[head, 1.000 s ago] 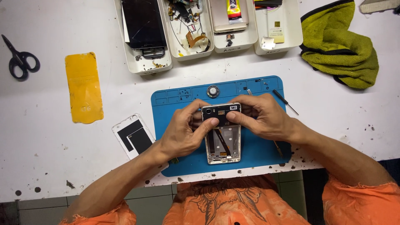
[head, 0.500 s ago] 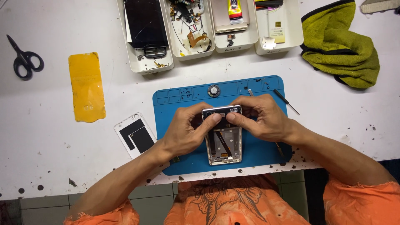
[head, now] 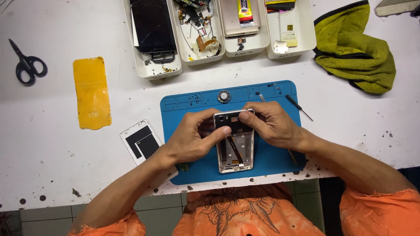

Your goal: Reassemble internal components of a mobile phone by installing the motherboard cover and the battery.

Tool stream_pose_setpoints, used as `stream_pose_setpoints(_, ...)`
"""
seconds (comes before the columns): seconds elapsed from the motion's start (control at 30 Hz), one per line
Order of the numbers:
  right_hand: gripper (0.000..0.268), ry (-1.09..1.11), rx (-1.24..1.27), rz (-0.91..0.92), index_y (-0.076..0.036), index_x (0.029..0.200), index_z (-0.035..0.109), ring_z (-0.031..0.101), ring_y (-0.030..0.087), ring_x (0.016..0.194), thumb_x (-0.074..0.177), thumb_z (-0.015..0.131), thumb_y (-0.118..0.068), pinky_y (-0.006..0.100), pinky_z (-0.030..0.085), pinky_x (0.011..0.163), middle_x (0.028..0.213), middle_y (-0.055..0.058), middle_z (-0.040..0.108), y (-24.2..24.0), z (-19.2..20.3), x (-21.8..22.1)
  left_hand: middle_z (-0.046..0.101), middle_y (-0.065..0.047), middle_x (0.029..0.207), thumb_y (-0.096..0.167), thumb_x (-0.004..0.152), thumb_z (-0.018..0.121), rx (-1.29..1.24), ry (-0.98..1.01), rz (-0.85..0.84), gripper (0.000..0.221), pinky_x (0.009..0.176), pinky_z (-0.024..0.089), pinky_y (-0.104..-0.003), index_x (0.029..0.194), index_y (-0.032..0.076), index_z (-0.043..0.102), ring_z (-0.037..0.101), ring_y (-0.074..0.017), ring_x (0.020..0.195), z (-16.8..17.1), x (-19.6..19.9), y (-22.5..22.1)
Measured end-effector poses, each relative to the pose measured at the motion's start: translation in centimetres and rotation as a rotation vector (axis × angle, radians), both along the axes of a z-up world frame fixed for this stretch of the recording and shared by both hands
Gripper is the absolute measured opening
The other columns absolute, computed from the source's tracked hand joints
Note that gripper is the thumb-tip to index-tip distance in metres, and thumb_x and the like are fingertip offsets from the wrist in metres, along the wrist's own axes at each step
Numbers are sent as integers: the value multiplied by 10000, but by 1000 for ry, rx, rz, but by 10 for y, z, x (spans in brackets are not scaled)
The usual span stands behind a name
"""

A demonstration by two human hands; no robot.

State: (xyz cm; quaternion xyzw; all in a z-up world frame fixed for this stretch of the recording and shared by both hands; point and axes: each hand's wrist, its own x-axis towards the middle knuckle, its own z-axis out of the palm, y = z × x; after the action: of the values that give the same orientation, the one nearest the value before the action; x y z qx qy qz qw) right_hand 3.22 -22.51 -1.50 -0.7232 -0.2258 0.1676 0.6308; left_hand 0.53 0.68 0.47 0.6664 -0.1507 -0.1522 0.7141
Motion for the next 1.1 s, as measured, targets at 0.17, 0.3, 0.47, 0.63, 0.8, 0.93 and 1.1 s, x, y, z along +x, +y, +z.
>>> stream_pose_setpoints(0.17, 167, 54, 6, 48, -53, 887, 706, 509, 85, 604, 1000, 628, -148, 259, 520, 536, 595, 46, 595, -6, 10, 3, 722, -143, 693, 90, 996, 644, 33, 22, -11, 115, 522, 534, -260, 983, 12, 728, 572, -99, 689, -31, 0, 7)
stream_pose_setpoints(0.3, 81, 63, -47, 42, -24, 918, 704, 546, 92, 638, 918, 740, -96, 261, 555, 536, 611, 68, 606, -4, 17, 1, 666, -109, 598, 97, 997, 645, 62, -29, -6, 123, 467, 458, -221, 928, 30, 722, 508, -69, 624, -33, 1, 11)
stream_pose_setpoints(0.47, 82, 112, -33, 57, -7, 936, 700, 575, 102, 650, 914, 739, -76, 281, 597, 554, 648, 83, 648, -3, 21, 3, 705, -113, 657, 78, 990, 642, 32, 24, -17, 102, 501, 498, -209, 967, 17, 722, 554, -72, 673, -5, 3, 3)
stream_pose_setpoints(0.63, 98, 192, -1, 114, 4, 1005, 704, 576, 110, 692, 966, 661, -75, 283, 603, 585, 717, 63, 653, -5, 16, 6, 739, -134, 746, 69, 968, 637, -9, 111, 5, 133, 555, 588, -265, 1036, -11, 719, 618, -106, 730, -19, 1, 5)
stream_pose_setpoints(0.8, 275, 139, -12, 89, 72, 1217, 629, 578, 124, 635, 965, 613, -38, 277, 573, 532, 721, 145, 726, -12, 6, 5, 725, -108, 823, 114, 949, 678, -22, 135, 40, 281, 575, 636, -261, 1211, 19, 649, 670, -113, 740, -13, 2, 1)
stream_pose_setpoints(0.93, 279, 115, -19, 82, 74, 1234, 618, 584, 112, 643, 970, 595, -12, 259, 568, 524, 718, 158, 741, -11, 6, 6, 688, -142, 719, 62, 980, 646, 5, 86, 78, 159, 509, 591, -234, 1118, -16, 662, 616, -94, 682, -27, 2, 1)
stream_pose_setpoints(1.1, 327, 92, -61, 28, 72, 1258, 635, 657, 170, 697, 946, 635, -27, 306, 636, 590, 838, 183, 758, 1, 38, 6, 732, -150, 806, 78, 963, 648, 83, 47, 80, 186, 488, 616, -277, 1125, -11, 658, 637, -100, 673, -3, 5, 0)
